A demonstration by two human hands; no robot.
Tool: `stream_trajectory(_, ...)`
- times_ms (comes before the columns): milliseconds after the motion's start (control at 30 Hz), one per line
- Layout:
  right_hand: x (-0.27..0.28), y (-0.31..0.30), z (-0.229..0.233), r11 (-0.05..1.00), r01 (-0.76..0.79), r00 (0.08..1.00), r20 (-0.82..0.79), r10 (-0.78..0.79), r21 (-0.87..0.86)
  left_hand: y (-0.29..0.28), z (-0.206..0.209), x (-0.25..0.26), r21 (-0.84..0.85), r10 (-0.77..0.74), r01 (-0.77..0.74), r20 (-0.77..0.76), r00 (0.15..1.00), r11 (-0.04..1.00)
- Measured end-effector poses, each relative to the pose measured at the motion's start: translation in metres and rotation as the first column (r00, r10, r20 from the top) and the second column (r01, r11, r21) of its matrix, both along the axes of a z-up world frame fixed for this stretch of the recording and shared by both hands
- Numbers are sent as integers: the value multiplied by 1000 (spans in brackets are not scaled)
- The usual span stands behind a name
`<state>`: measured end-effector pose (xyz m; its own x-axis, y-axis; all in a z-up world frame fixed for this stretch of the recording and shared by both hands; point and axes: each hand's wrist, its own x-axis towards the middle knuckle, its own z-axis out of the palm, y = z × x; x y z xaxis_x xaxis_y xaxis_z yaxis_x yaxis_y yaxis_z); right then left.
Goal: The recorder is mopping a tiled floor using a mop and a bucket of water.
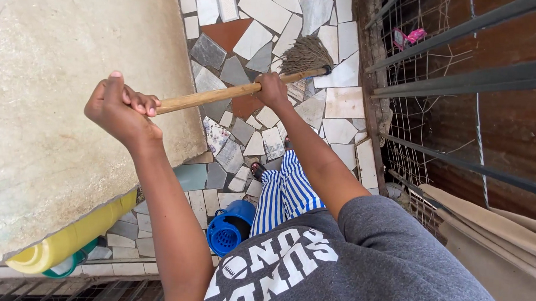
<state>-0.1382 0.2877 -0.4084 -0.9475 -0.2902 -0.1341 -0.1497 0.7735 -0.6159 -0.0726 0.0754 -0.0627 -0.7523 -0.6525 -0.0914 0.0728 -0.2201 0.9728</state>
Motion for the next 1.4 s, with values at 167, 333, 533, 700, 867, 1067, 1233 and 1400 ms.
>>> stream_trajectory(167, 43, 63, -14, 973, 231, 972, 33, -231, 7, 40, -24, -15, -21, -223, 223, 21, 975, 974)
stream_trajectory(333, 79, 78, -11, 911, 409, 912, 3, -410, -53, 58, -15, 1, 76, -489, 497, -106, 866, 864)
stream_trajectory(533, 113, 11, -10, 883, 433, 896, -24, -444, -183, 20, 38, 42, -65, -760, 760, -134, 636, 647)
stream_trajectory(700, 123, -75, 16, 849, 303, 933, -46, -357, -434, -26, 77, 97, -232, -770, 747, -15, 637, 623)
stream_trajectory(867, 148, -153, 19, 836, 162, 978, -28, -207, -524, -37, 110, 137, -429, -622, 613, 141, 771, 663)
stream_trajectory(1067, 171, -218, 18, 839, -118, 988, 20, 151, -531, -55, 113, 168, -471, -267, 238, 6, 964, 849)
stream_trajectory(1233, 173, -224, 52, 785, -393, 856, 121, 502, -478, -88, 108, 195, -422, 32, -80, -120, 992, 903)
stream_trajectory(1400, 139, -209, 28, 746, -610, 746, 123, 654, -265, -94, 92, 201, -299, 113, -142, -114, 987, 944)
